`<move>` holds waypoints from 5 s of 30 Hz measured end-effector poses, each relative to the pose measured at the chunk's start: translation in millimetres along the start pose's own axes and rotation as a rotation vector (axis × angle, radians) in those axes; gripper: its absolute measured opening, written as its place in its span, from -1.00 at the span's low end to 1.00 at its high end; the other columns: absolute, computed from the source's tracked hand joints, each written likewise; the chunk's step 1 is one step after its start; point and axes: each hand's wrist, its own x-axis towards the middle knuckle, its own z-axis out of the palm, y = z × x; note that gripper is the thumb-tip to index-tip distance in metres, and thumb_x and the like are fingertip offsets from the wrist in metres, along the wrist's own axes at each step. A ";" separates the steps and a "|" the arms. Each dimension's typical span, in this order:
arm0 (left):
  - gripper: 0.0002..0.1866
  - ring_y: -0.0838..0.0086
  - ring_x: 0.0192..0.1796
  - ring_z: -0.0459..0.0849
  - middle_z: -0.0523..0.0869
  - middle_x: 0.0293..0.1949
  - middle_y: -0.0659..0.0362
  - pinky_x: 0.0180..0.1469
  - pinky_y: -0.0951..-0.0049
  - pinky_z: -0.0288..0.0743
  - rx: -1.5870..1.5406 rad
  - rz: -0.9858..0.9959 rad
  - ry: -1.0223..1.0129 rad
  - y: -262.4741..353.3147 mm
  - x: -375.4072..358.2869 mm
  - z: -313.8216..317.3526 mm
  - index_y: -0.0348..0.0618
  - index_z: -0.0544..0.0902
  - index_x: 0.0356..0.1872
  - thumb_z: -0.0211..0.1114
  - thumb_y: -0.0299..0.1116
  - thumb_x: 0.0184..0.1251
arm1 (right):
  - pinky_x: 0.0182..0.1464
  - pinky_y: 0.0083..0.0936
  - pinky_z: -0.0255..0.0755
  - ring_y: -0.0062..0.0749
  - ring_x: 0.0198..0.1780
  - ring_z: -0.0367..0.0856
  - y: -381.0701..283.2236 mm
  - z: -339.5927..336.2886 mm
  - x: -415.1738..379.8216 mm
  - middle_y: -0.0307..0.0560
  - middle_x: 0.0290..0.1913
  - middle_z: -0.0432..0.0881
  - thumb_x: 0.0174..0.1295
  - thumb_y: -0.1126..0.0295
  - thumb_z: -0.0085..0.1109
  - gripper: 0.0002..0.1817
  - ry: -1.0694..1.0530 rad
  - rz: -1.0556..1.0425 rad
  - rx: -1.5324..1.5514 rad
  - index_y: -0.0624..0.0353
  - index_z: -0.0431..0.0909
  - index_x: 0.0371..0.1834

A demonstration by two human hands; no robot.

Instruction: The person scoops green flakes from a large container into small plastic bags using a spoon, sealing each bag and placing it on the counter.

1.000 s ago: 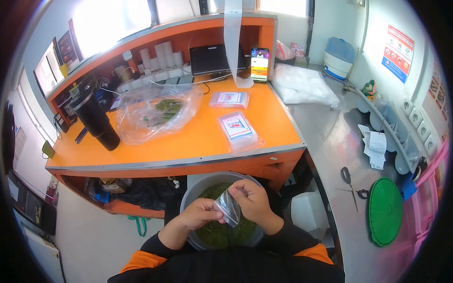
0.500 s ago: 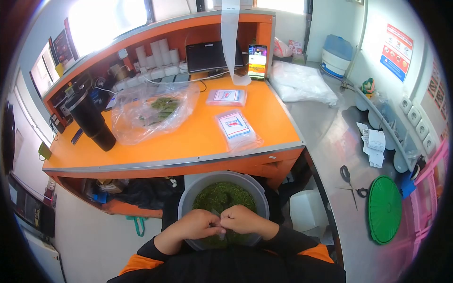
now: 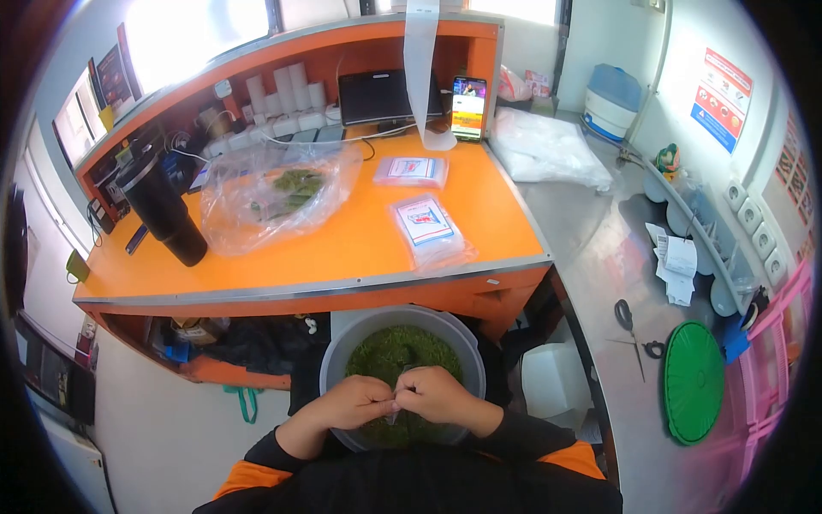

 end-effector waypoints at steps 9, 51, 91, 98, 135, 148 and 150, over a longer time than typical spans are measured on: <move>-0.80 0.17 -0.38 0.58 0.58 -0.53 0.09 -0.36 0.25 0.46 0.397 0.022 0.481 4.4 -4.0 -5.2 -0.18 0.52 -0.68 0.25 -0.35 0.02 | -0.37 -0.30 0.45 -0.16 -0.39 0.56 -10.1 -2.5 6.1 -0.12 -0.47 0.54 -0.06 0.31 0.11 -0.87 0.273 -0.215 -0.658 0.12 0.52 -0.55; -0.10 0.28 0.23 0.36 0.43 0.07 0.10 0.33 0.23 0.12 -0.890 0.087 0.645 -11.7 -46.9 -27.9 -0.23 0.19 0.31 0.45 -0.26 -0.11 | -0.37 -0.19 0.48 -0.05 -0.41 0.62 24.1 10.7 -10.4 -0.01 -0.47 0.61 0.01 0.43 -0.01 -0.87 -0.069 0.139 -0.997 0.13 0.54 -0.41; -0.31 0.06 0.15 0.41 0.42 0.08 -0.12 0.23 0.20 0.28 0.286 0.003 0.726 -7.4 8.1 21.2 -0.26 0.33 0.05 0.49 -0.29 -0.12 | -0.34 -0.45 0.30 -0.33 -0.42 0.55 -45.7 -4.7 -10.7 -0.22 -0.42 0.56 -0.05 0.36 0.30 -0.85 0.435 -0.334 -0.615 0.04 0.60 -0.37; -0.15 0.21 0.07 0.50 0.52 -0.03 -0.05 0.14 0.29 0.36 -0.129 0.047 0.560 11.0 3.1 -8.9 -0.23 0.24 0.25 0.51 -0.24 -0.09 | -0.40 -0.38 0.35 -0.25 -0.44 0.54 -30.8 -3.0 -6.6 -0.19 -0.49 0.55 -0.01 0.44 0.27 -0.86 0.455 -0.357 -0.503 0.09 0.59 -0.34; -0.30 0.19 -0.11 0.64 0.65 -0.17 -0.08 -0.09 0.31 0.49 0.632 -0.311 1.047 -1.0 6.2 -201.6 -0.40 0.33 0.21 0.34 -0.15 0.14 | -0.18 -0.26 0.32 -0.12 -0.22 0.44 12.0 -95.5 55.8 -0.08 -0.33 0.47 -0.01 0.49 0.16 -0.85 0.770 -0.296 -0.944 0.21 0.52 -0.34; -0.37 0.21 0.04 0.57 0.62 -0.03 0.00 0.12 0.31 0.38 0.244 0.067 0.616 29.0 10.1 -61.0 -0.17 0.47 0.15 0.42 -0.17 0.05 | -0.26 -0.31 0.35 -0.13 -0.34 0.48 -29.8 -95.8 39.9 -0.07 -0.43 0.52 -0.08 0.38 0.34 -0.78 0.762 -0.457 -0.664 0.23 0.50 -0.48; -0.34 0.28 0.04 0.57 0.61 -0.02 0.04 0.12 0.35 0.38 -0.044 0.092 0.538 32.0 15.7 -43.9 -0.16 0.42 0.20 0.43 -0.19 0.06 | -0.33 -0.41 0.38 -0.20 -0.41 0.52 -44.3 -74.0 24.1 -0.07 -0.42 0.57 -0.03 0.41 0.33 -0.83 0.689 -0.472 -0.411 0.23 0.52 -0.48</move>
